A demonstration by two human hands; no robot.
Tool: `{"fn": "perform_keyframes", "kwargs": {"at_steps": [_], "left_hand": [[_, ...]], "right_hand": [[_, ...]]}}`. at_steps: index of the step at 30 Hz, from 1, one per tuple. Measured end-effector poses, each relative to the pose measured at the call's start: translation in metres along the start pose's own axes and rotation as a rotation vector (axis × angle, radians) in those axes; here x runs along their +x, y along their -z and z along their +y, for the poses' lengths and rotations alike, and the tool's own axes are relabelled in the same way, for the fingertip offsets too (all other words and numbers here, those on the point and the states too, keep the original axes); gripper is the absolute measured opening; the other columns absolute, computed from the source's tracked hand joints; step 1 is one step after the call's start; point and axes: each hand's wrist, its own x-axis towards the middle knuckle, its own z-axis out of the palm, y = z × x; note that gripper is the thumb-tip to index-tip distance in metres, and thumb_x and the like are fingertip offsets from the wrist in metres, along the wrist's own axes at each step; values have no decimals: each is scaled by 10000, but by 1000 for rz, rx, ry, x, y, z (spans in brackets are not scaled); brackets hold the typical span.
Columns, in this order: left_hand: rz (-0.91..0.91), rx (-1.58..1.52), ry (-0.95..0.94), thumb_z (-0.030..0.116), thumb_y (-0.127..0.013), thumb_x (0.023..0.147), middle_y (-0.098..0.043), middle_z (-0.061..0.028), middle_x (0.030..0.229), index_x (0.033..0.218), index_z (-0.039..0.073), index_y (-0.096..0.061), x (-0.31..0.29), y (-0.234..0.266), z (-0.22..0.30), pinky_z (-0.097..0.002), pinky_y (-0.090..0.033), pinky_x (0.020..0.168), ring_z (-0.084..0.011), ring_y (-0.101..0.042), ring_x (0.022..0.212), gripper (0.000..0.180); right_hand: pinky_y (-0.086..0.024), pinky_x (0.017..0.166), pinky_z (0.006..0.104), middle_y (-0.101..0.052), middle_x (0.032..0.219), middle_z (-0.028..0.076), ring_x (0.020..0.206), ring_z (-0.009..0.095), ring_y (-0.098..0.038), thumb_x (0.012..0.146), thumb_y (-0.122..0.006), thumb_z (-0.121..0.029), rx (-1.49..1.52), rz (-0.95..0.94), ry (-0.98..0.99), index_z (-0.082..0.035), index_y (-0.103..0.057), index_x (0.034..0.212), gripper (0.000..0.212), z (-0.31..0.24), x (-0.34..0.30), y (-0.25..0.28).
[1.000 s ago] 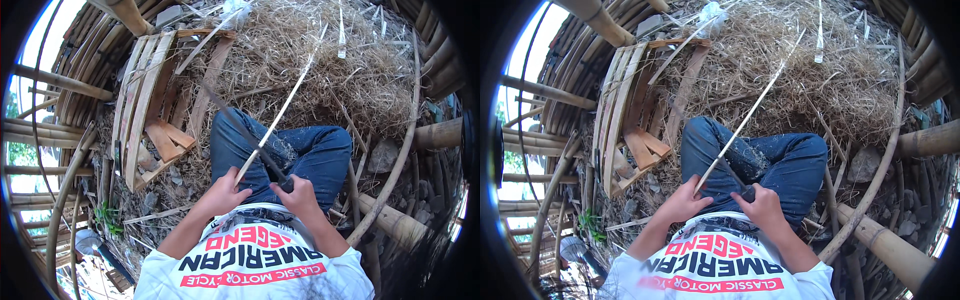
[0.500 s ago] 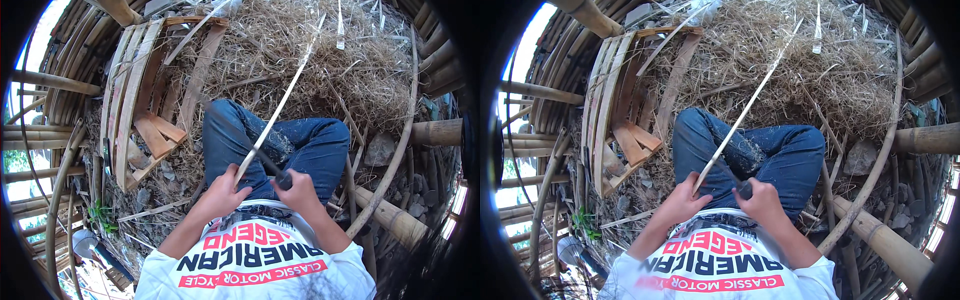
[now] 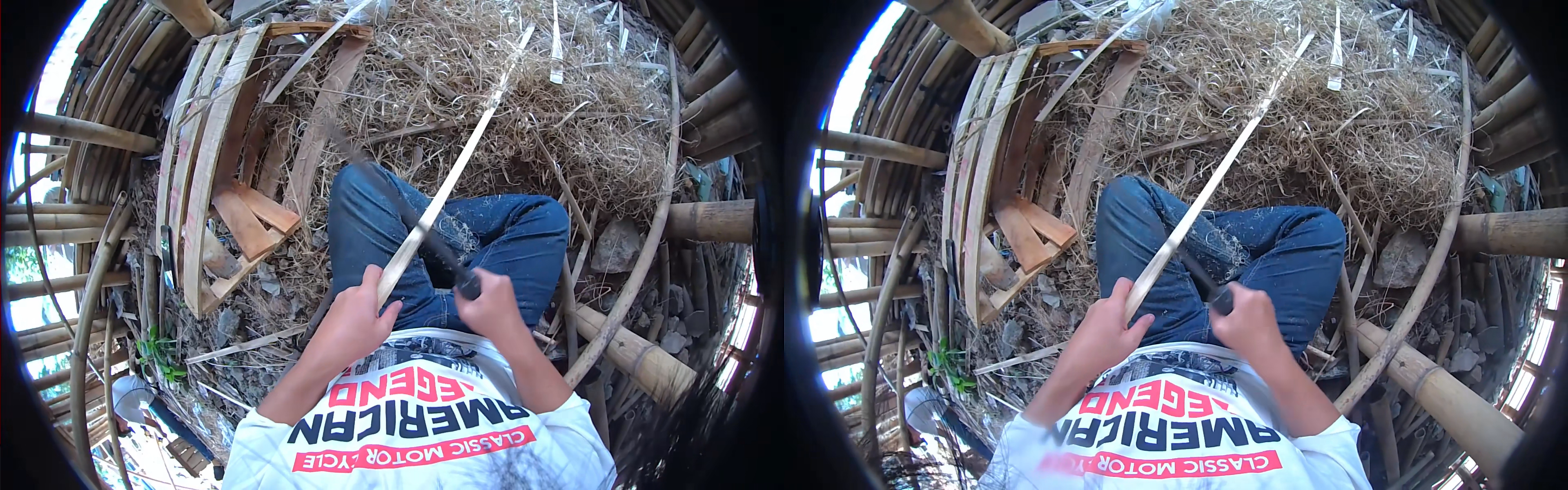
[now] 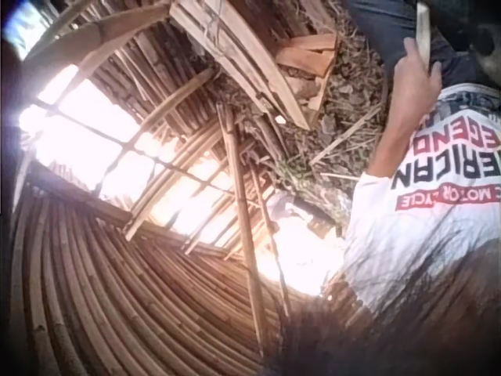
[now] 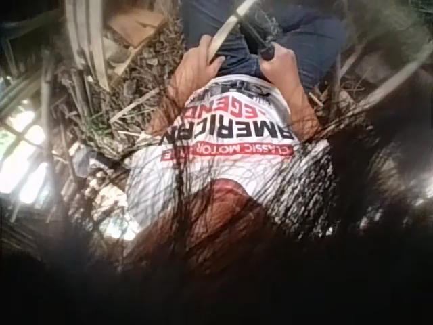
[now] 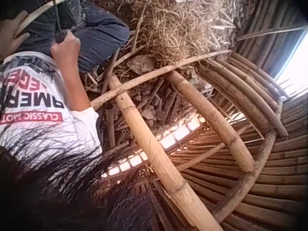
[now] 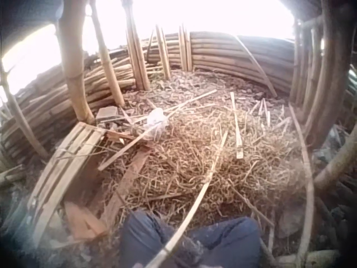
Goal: The person shaves a thin bamboo pole with a machete while sitting and holding the wood between their legs.
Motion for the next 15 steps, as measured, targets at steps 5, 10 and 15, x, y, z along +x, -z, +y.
{"fn": "perform_keyframes", "kwargs": {"at_steps": [5, 10, 15], "left_hand": [[-22, -28, 1, 187, -665, 873, -616, -294, 703, 1104, -36, -428, -8, 3, -6, -517, -493, 654, -489, -627, 739, 399], [23, -37, 15, 189, -706, 850, -612, -265, 710, 1105, 12, -457, -15, -1, -6, -463, -478, 609, -432, -641, 674, 399], [49, 20, -27, 210, -697, 852, -625, -302, 764, 1093, -8, -442, -14, -10, 0, -504, -486, 688, -494, -626, 787, 412]], "right_hand": [[-523, 653, 489, -644, 692, 213, 710, 422, -644, 728, -690, -164, -148, -34, 54, -55, -649, 751, 119, 5, 12, 11], [-496, 606, 450, -623, 675, 233, 695, 419, -642, 742, -672, -128, -126, 158, -31, 4, -643, 745, 134, 38, 34, 27], [-510, 620, 443, -633, 681, 246, 708, 410, -664, 742, -641, -119, 11, 173, -98, 32, -634, 737, 151, 16, 4, 10]]}}
